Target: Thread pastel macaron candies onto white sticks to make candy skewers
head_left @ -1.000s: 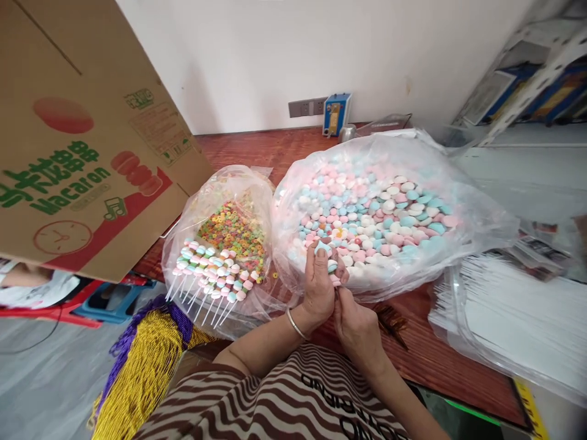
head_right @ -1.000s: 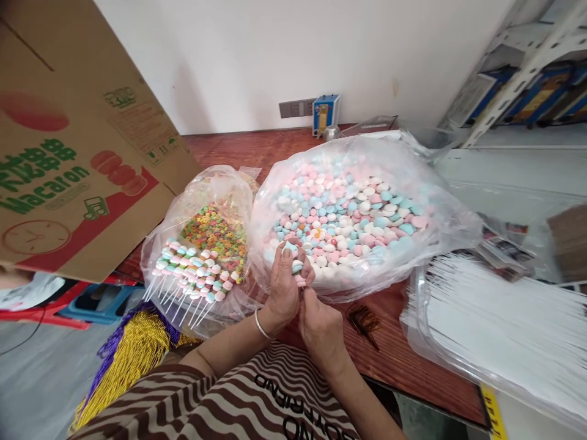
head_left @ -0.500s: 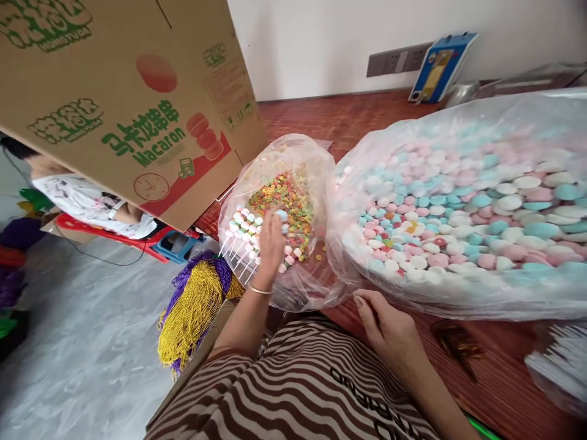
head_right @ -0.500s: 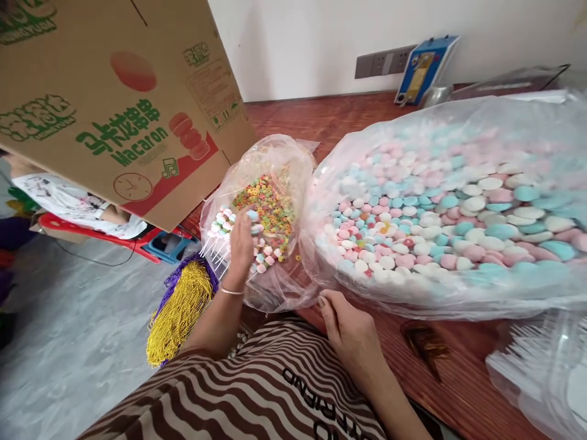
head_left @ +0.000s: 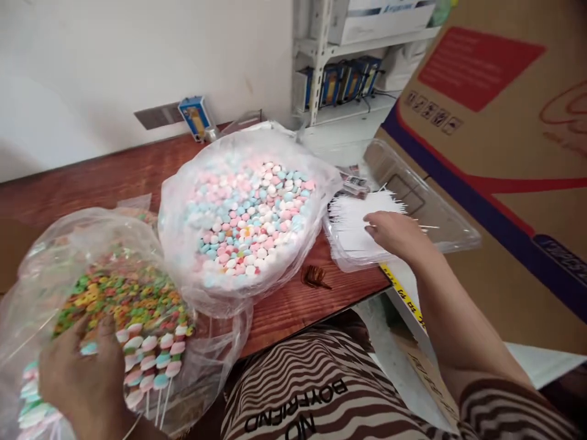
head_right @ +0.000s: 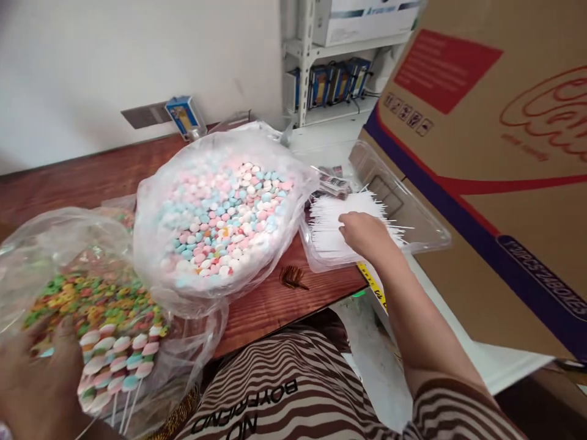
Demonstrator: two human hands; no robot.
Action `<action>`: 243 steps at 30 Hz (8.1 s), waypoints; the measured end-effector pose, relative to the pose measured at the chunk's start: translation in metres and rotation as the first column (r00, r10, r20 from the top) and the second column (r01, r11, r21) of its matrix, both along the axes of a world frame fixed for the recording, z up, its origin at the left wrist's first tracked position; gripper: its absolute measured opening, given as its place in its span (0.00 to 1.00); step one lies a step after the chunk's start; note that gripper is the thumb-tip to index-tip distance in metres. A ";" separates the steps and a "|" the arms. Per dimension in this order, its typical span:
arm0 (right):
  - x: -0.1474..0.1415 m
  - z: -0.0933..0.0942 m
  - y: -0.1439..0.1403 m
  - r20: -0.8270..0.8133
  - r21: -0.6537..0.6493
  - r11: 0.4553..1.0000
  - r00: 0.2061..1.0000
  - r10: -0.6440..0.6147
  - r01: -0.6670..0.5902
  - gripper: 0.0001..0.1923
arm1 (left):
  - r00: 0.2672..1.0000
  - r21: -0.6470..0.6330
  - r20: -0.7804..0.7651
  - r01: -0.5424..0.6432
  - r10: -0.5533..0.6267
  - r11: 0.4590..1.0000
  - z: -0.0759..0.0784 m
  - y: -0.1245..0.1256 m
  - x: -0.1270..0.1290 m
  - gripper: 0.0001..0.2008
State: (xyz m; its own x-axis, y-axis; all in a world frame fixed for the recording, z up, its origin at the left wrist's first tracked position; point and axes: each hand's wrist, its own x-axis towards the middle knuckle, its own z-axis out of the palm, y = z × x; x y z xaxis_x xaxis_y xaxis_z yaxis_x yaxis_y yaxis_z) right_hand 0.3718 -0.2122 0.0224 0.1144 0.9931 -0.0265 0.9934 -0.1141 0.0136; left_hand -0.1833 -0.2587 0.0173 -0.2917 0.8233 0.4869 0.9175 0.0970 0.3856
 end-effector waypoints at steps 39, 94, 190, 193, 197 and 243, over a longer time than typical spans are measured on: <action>-0.185 -0.017 -0.042 -0.228 0.646 0.635 0.688 0.689 -0.423 0.17 | 0.215 0.289 0.870 0.508 -0.444 0.812 -0.012 0.008 0.197 0.08; -0.150 -0.060 -0.038 -0.654 0.398 0.904 0.644 0.398 -0.155 0.17 | 0.821 -0.142 0.279 0.548 -0.498 0.824 -0.040 0.158 0.175 0.07; -0.217 -0.047 -0.035 -0.782 0.479 0.846 0.324 0.533 -0.235 0.13 | 0.993 0.208 0.116 -0.018 -0.007 0.978 -0.041 0.019 0.047 0.09; -0.228 -0.048 -0.042 -0.756 0.507 0.809 0.298 0.583 -0.298 0.12 | 0.989 -0.104 0.114 -0.080 0.092 0.991 -0.069 0.039 0.004 0.10; -0.239 -0.050 -0.047 -0.730 0.533 0.771 0.271 0.627 -0.349 0.12 | 0.993 -0.208 0.088 -0.058 0.078 0.976 -0.093 0.070 -0.013 0.10; -0.286 -0.068 -0.043 -0.823 0.281 0.778 0.277 0.497 -0.561 0.17 | 0.980 -0.243 -0.082 -0.194 0.179 0.950 -0.083 0.058 -0.016 0.12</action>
State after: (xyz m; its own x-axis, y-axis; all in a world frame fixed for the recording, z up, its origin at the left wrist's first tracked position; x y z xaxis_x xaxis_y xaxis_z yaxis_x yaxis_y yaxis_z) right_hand 0.0855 -0.2549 -0.0459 -0.5464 0.8196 0.1720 0.3494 0.4097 -0.8427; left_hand -0.1996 -0.2004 -0.0661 -0.4288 0.8540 0.2946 0.8941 0.3544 0.2739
